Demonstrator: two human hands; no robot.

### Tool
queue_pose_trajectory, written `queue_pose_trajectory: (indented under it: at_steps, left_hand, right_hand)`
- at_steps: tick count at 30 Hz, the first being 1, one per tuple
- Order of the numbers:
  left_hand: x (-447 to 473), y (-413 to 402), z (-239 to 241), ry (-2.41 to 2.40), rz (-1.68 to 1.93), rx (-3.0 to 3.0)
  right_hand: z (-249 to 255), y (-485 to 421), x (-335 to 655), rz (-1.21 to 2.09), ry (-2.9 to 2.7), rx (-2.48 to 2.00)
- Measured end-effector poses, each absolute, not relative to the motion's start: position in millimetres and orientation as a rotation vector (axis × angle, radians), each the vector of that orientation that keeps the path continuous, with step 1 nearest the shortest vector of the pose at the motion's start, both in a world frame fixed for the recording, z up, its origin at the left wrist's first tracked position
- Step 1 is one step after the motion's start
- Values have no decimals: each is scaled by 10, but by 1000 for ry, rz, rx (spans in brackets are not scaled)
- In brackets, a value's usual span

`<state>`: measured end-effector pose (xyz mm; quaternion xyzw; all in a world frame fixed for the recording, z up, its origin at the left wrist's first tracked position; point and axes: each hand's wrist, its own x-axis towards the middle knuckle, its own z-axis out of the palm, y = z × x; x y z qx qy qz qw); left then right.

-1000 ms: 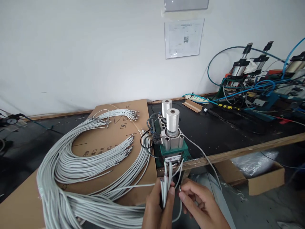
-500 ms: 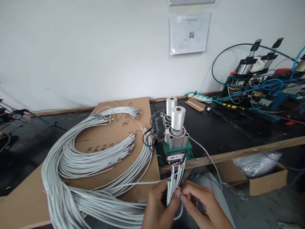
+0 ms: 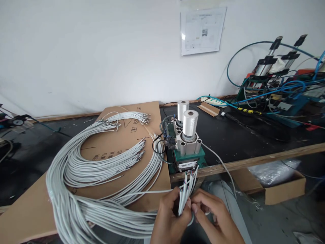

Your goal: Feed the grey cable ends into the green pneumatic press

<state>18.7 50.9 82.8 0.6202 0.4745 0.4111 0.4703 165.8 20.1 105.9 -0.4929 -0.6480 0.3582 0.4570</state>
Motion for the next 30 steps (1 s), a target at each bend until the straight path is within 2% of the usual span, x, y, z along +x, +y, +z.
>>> queue_pose_trajectory:
  at_steps: [5, 11, 16, 24, 30]
  left_hand:
    - [196, 514, 900, 1171, 956, 1508]
    - [192, 532, 881, 1158, 904, 1576]
    - [196, 512, 904, 1142, 925, 1613]
    - [230, 434, 1012, 1186, 1002, 1451]
    - [217, 439, 986, 1216, 992, 1442]
  right_hand:
    - [977, 203, 1666, 964, -1524, -1237]
    - [937, 242, 1668, 771, -1610, -1184]
    - [754, 238, 1555, 746, -1403, -1178]
    - [623, 169, 1367, 1103, -944, -1125]
    - [723, 167, 1396, 1125, -981, -1116]
